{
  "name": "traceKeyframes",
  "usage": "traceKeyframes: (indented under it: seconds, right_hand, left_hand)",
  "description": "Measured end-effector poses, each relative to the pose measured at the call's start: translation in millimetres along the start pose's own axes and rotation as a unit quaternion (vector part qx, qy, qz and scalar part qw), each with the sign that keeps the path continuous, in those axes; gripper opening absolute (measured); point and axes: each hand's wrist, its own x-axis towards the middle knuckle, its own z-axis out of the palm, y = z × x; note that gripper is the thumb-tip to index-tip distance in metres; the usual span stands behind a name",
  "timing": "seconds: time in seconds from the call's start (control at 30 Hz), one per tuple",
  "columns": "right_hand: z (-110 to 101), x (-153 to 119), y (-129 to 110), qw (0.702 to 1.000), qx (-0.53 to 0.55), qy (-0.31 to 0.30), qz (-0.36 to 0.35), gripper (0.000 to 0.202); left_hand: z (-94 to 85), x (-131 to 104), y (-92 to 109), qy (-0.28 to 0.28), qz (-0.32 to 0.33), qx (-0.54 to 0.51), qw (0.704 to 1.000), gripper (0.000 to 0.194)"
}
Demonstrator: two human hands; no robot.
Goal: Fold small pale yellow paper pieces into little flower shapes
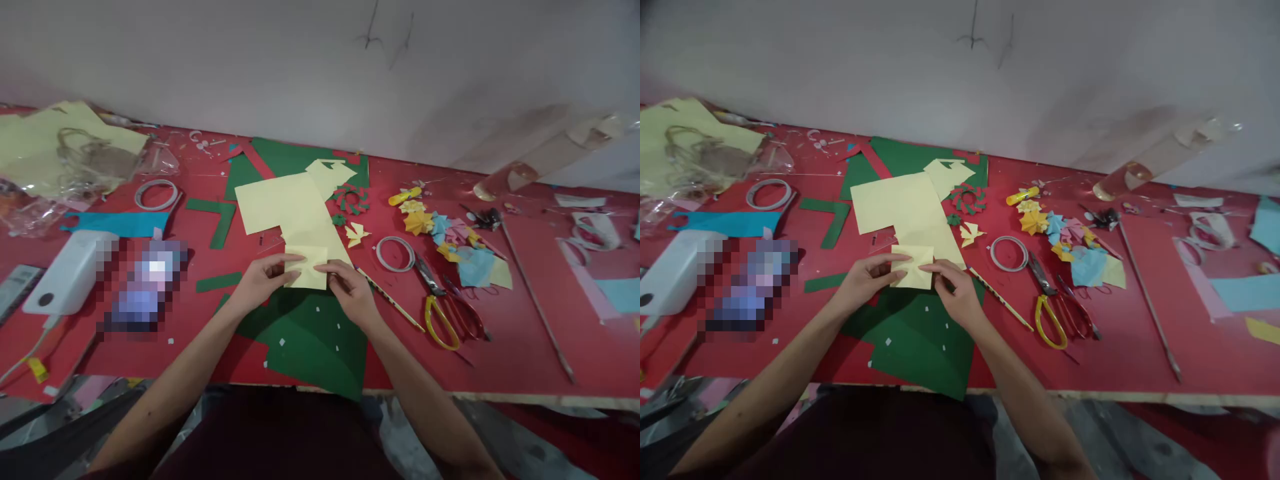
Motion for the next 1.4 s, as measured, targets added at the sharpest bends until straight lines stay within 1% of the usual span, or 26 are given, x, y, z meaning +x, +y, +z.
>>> traceKeyframes:
  seconds: [0.13, 0.27, 0.37, 0.47, 0.6, 0.67, 0.73, 0.8, 0.9, 0.97, 1.03, 1.13, 1.17, 1.23, 1.3, 1.4]
  right_hand:
    - [1, 0, 1, 1.000, -0.007, -0.014, -0.015, 0.045]
    - [0, 0, 1, 0.999, -0.019, -0.027, -0.025, 0.047]
    - [0, 0, 1, 0.998, -0.032, -0.027, -0.038, 0.039]
    - [0, 0, 0, 0.998, -0.034, -0.020, -0.040, 0.025]
    - [1, 1, -5, 1.000, -0.016, 0.004, -0.026, 0.008]
    - [1, 1, -8, 1.000, 0.006, 0.016, -0.012, 0.006]
    - [2, 1, -9, 0.999, 0.027, 0.022, 0.002, 0.008]
    - [2, 1, -9, 0.999, 0.037, 0.034, 0.016, 0.010]
    - [2, 0, -9, 0.997, 0.026, 0.071, 0.031, 0.009]
    - [3, -1, -10, 0.995, 0.025, 0.088, 0.038, 0.009]
    - [4, 0, -11, 0.995, 0.030, 0.088, 0.044, 0.009]
    - [7, 1, -12, 0.994, 0.044, 0.076, 0.062, 0.009]
    - [8, 1, -12, 0.993, 0.054, 0.074, 0.072, 0.009]
    - [11, 0, -12, 0.988, 0.090, 0.077, 0.097, 0.012]
    - [13, 0, -12, 0.979, 0.130, 0.092, 0.125, 0.019]
    - [16, -1, -13, 0.969, 0.162, 0.111, 0.150, 0.039]
  left_hand:
    - [2.5, -1, 1, -0.018, -0.009, -0.013, 1.000, 0.036]
    - [3.8, -3, 3, -0.025, -0.015, -0.024, 0.999, 0.034]
    - [4.3, -3, 3, -0.025, -0.019, -0.033, 0.999, 0.032]
    - [5.1, -3, 2, -0.030, -0.019, -0.043, 0.998, 0.028]
    - [7.2, -3, 4, -0.055, -0.009, -0.053, 0.997, 0.025]
    - [7.7, -3, 7, -0.068, 0.003, -0.056, 0.996, 0.022]
    - [6.8, -4, 10, -0.079, 0.020, -0.057, 0.995, 0.020]
    - [5.3, -5, 12, -0.093, 0.041, -0.057, 0.993, 0.024]
    - [5.2, -6, 11, -0.107, 0.068, -0.050, 0.991, 0.036]
    - [7.8, -6, 10, -0.094, 0.077, -0.038, 0.992, 0.041]
    - [11.6, -6, 9, -0.063, 0.081, -0.029, 0.994, 0.034]
    - [16.1, -5, 9, -0.015, 0.079, -0.027, 0.996, 0.015]
    - [17.0, -5, 9, -0.002, 0.075, -0.028, 0.997, 0.014]
    - [18.4, -5, 9, 0.020, 0.064, -0.031, 0.997, 0.018]
    - [20.3, -6, 9, 0.035, 0.051, -0.040, 0.997, 0.018]
    - [24.3, -9, 8, 0.054, 0.025, -0.061, 0.996, 0.018]
